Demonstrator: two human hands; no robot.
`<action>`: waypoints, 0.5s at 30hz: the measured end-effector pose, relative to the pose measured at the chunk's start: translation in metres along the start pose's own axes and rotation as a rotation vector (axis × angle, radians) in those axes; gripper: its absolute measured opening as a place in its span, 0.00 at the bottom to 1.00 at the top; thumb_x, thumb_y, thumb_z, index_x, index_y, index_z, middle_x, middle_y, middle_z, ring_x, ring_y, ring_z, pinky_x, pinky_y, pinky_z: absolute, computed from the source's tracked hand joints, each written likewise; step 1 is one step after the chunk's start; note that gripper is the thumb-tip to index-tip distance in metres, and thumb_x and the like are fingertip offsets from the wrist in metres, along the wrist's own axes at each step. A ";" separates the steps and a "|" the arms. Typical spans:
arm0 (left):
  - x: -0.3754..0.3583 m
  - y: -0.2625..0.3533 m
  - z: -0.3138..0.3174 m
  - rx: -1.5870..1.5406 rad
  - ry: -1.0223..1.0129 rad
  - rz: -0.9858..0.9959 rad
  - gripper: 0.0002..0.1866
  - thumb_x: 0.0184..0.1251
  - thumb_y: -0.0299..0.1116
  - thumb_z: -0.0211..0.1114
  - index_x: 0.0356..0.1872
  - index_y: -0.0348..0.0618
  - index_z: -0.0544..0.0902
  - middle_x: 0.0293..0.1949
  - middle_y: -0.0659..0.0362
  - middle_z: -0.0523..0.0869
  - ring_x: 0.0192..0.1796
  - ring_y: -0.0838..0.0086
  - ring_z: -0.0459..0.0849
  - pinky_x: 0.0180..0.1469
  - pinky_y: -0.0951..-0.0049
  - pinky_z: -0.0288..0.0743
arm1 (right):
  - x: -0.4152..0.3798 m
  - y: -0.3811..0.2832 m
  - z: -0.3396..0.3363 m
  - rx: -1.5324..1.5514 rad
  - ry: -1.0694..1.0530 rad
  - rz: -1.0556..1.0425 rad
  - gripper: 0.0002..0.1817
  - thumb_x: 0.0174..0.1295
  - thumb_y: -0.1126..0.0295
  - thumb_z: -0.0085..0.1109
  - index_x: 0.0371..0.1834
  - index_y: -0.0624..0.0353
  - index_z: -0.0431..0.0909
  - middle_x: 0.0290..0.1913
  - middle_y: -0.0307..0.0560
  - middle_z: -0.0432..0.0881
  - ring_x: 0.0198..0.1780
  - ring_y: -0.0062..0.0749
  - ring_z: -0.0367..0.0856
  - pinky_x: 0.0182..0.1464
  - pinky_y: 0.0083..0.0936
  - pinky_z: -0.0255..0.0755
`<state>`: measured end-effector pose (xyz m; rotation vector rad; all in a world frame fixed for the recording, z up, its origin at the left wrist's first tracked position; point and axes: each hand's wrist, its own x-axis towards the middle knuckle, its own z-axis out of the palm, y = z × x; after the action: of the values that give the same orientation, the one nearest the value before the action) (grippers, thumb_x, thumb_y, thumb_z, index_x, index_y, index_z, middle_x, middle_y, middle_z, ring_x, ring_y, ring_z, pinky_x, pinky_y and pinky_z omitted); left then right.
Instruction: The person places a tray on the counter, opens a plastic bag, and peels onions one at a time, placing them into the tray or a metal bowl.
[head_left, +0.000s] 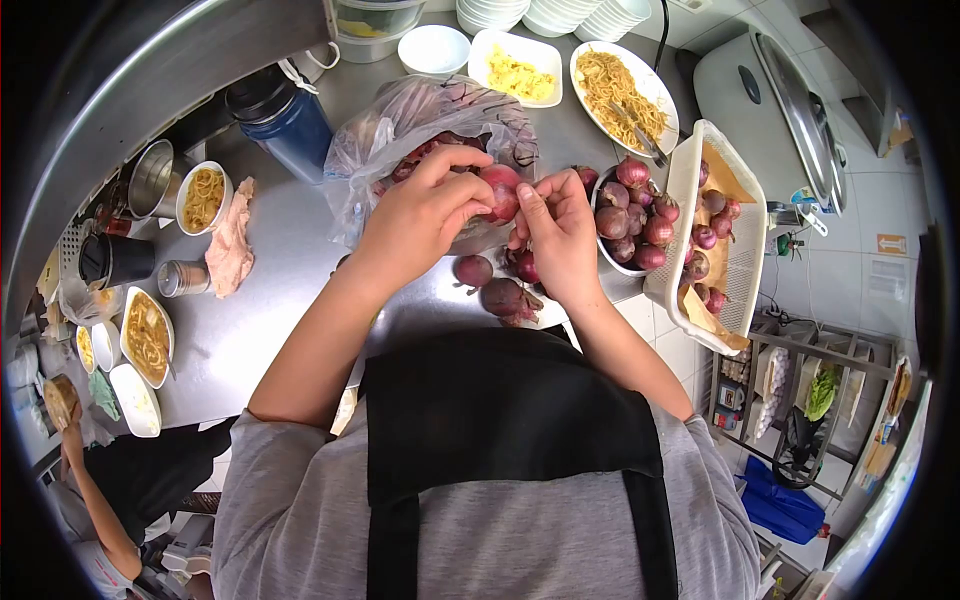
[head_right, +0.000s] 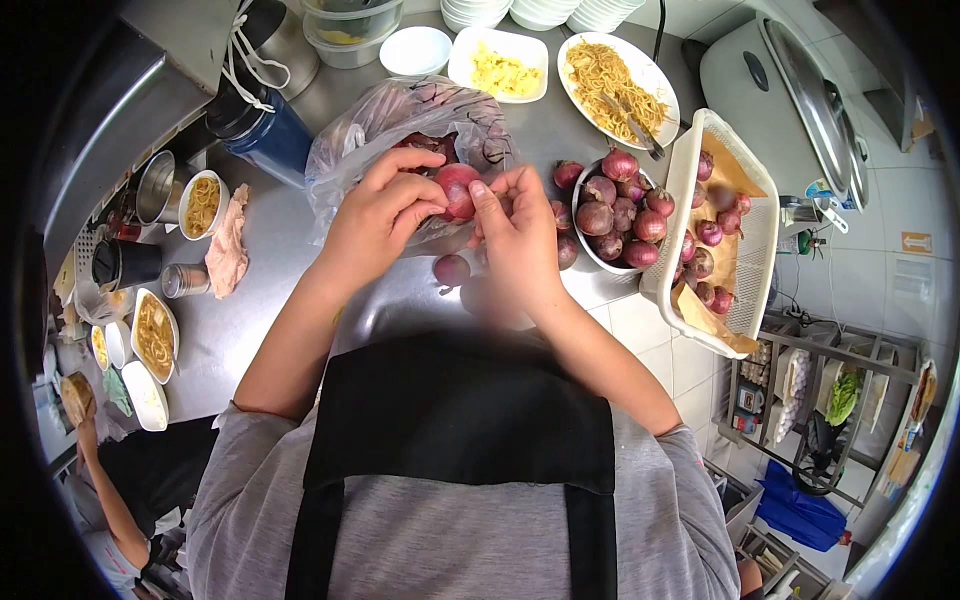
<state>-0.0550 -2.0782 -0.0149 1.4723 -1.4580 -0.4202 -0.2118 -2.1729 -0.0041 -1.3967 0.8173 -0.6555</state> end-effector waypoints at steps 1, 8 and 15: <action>0.000 0.001 0.000 0.017 0.012 -0.026 0.05 0.60 0.24 0.69 0.36 0.41 0.83 0.54 0.56 0.80 0.49 0.65 0.85 0.50 0.67 0.79 | 0.000 -0.002 0.000 0.009 -0.009 0.017 0.10 0.72 0.71 0.57 0.38 0.59 0.64 0.25 0.38 0.73 0.22 0.16 0.71 0.23 0.16 0.70; 0.001 -0.002 0.001 -0.002 0.078 -0.030 0.08 0.60 0.23 0.70 0.38 0.40 0.81 0.60 0.54 0.76 0.51 0.64 0.84 0.49 0.68 0.80 | 0.005 0.002 -0.005 0.145 -0.030 0.095 0.08 0.75 0.70 0.51 0.39 0.57 0.63 0.27 0.39 0.73 0.24 0.18 0.71 0.27 0.19 0.73; 0.001 0.002 -0.004 -0.014 -0.011 -0.034 0.07 0.60 0.23 0.69 0.37 0.39 0.79 0.63 0.52 0.73 0.53 0.62 0.82 0.52 0.67 0.78 | 0.004 -0.002 -0.002 0.085 -0.032 0.002 0.10 0.72 0.72 0.56 0.39 0.58 0.64 0.25 0.38 0.73 0.22 0.16 0.71 0.24 0.17 0.72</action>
<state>-0.0522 -2.0774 -0.0109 1.4871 -1.4374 -0.4592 -0.2108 -2.1770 -0.0028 -1.3264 0.7570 -0.6577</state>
